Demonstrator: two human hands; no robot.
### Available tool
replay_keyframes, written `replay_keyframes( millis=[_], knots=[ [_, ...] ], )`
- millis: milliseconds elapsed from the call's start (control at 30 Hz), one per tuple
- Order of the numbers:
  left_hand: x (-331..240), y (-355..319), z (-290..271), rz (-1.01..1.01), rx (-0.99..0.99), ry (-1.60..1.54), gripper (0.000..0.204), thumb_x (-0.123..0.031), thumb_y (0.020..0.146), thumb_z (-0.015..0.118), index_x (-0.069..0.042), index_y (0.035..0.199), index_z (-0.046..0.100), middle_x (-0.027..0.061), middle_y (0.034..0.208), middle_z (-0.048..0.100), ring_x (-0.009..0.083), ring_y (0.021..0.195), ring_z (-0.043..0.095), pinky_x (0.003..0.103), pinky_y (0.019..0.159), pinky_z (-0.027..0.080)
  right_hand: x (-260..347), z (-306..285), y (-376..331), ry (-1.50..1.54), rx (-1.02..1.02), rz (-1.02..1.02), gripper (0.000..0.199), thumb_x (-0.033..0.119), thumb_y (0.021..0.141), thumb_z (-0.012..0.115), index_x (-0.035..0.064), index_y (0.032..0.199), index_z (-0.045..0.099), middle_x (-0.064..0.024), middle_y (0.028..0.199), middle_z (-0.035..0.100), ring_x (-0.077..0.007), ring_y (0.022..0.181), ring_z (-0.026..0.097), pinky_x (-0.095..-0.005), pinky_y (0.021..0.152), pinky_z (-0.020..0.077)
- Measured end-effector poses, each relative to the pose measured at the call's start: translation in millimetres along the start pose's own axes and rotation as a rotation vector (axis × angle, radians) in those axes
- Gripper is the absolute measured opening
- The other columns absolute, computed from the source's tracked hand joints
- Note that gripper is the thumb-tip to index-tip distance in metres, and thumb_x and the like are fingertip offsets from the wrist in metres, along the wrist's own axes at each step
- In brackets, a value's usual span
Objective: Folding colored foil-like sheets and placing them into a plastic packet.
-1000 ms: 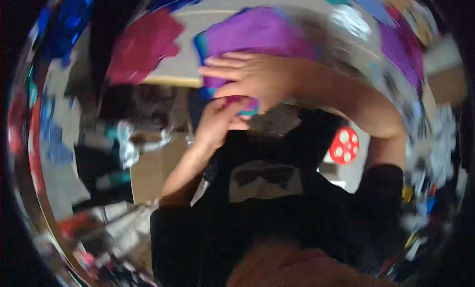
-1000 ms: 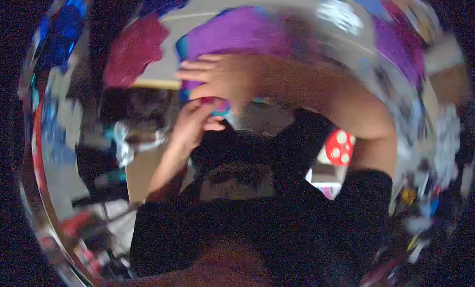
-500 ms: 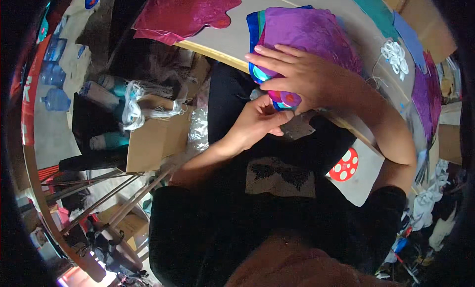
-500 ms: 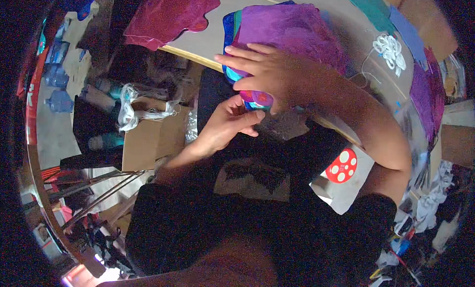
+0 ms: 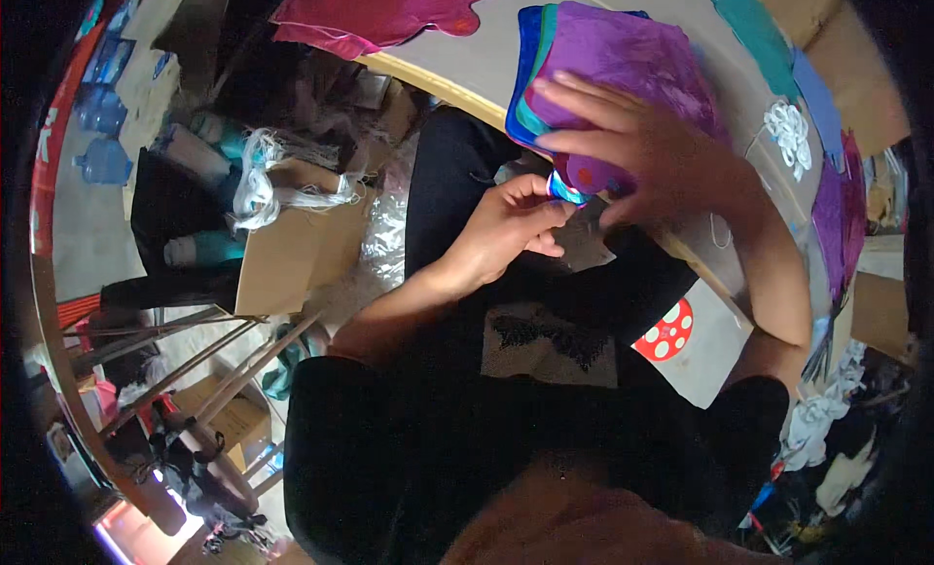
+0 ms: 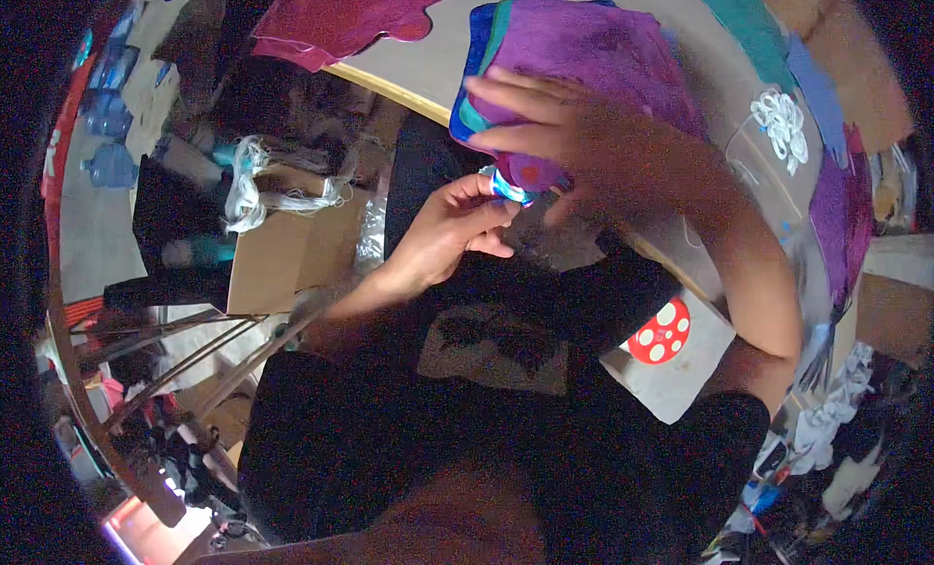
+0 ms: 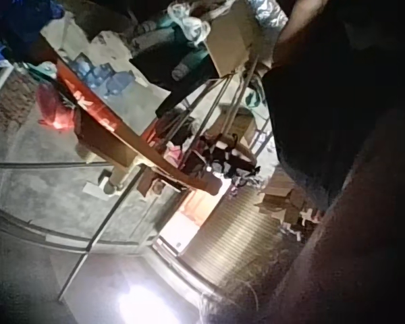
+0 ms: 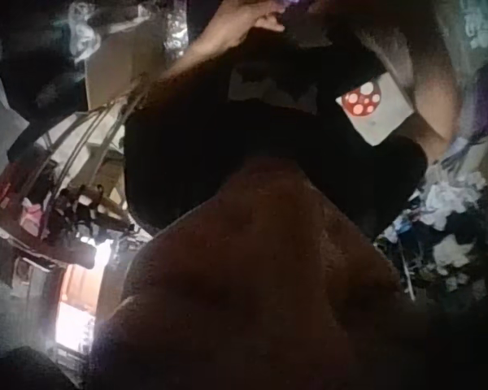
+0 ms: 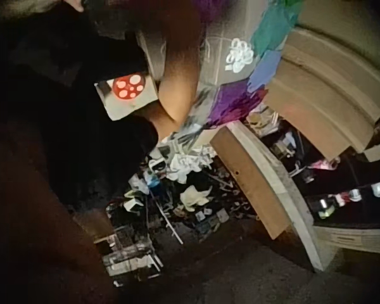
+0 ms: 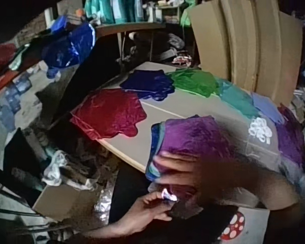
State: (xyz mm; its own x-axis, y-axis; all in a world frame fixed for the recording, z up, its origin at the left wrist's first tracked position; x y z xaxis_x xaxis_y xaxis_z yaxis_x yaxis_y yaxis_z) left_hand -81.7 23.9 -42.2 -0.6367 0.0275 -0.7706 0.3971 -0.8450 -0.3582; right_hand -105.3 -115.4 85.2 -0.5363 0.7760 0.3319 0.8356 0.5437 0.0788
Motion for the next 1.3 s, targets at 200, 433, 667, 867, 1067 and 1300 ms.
replay_keyframes(
  millis=[200, 433, 667, 867, 1067, 1300],
  knots=[
    [-9.9, -1.9, -4.4, 0.049, -0.041, -0.033, 0.022, -0.017, 0.093, 0.067, -0.003, 0.109, 0.064, 0.0038, 0.094, 0.066, 0.0085, 0.069, 0.063, 0.027, 0.067, 0.060, -21.3, 17.2, -31.7, -0.020, 0.088, 0.138, 0.076, 0.048, 0.081, 0.069, 0.0064, 0.141, 0.047, -0.0156, 0.156, 0.033, -0.0342, 0.147, 0.025, -0.0471, 0.120, 0.0212],
    [-15.8, -2.2, -7.2, 0.071, -0.001, -0.042, 0.021, -0.008, 0.096, 0.059, 0.001, 0.116, 0.060, 0.0106, 0.096, 0.068, 0.0146, 0.077, 0.070, 0.033, 0.074, 0.062, -14.1, 21.2, -29.2, -0.006, 0.086, 0.112, 0.072, 0.049, 0.085, 0.064, 0.0060, 0.140, 0.048, -0.0158, 0.155, 0.034, -0.0346, 0.146, 0.027, -0.0466, 0.120, 0.0205],
    [-20.2, 5.2, -3.1, 0.056, -0.069, 0.048, 0.018, -0.015, 0.095, 0.064, 0.001, 0.103, 0.066, 0.0059, 0.093, 0.067, 0.0094, 0.069, 0.066, 0.026, 0.066, 0.059, -0.6, 15.1, -24.1, -0.018, 0.064, 0.129, 0.074, 0.040, 0.077, 0.073, 0.0073, 0.139, 0.048, -0.0182, 0.155, 0.033, -0.0346, 0.146, 0.027, -0.0473, 0.120, 0.0216],
    [-28.0, 0.4, -0.8, 0.105, -0.082, 0.052, 0.017, -0.014, 0.093, 0.064, 0.000, 0.103, 0.067, 0.0046, 0.089, 0.068, 0.0073, 0.062, 0.063, 0.025, 0.061, 0.059, 16.3, 12.5, 13.7, -0.100, 0.046, 0.052, 0.072, 0.025, 0.068, 0.080, 0.0117, 0.134, 0.054, -0.0148, 0.158, 0.029, -0.0326, 0.147, 0.026, -0.0461, 0.120, 0.0221],
    [-12.3, -8.2, -13.6, -0.090, -0.028, -0.144, 0.020, -0.014, 0.093, 0.063, 0.002, 0.105, 0.062, 0.0103, 0.089, 0.067, 0.0098, 0.065, 0.066, 0.034, 0.066, 0.064, 18.5, 24.7, 34.0, -0.167, 0.072, -0.076, 0.042, 0.029, 0.078, 0.071, 0.0101, 0.115, 0.063, -0.0123, 0.156, 0.033, -0.0300, 0.146, 0.029, -0.0451, 0.120, 0.0238],
    [-29.9, -20.4, -41.5, 0.018, -0.074, 0.039, 0.025, -0.007, 0.092, 0.056, 0.004, 0.115, 0.058, 0.0143, 0.100, 0.064, 0.0171, 0.072, 0.067, 0.034, 0.070, 0.062, 16.8, 29.7, 43.0, -0.167, 0.079, -0.116, 0.037, 0.024, 0.069, 0.077, 0.0058, 0.099, 0.063, -0.0152, 0.153, 0.038, -0.0313, 0.144, 0.033, -0.0449, 0.118, 0.0283]
  ],
)
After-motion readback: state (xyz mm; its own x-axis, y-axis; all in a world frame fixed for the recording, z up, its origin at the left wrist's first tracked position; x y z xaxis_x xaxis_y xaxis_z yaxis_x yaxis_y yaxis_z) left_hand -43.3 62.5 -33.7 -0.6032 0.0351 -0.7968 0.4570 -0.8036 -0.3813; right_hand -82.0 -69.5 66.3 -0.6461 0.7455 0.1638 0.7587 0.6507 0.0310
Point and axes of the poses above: each hand's wrist, its own y-axis towards the middle knuckle, its own z-axis out of the palm, x = y × z, the point moved 6 cm from there along y, towards the middle knuckle
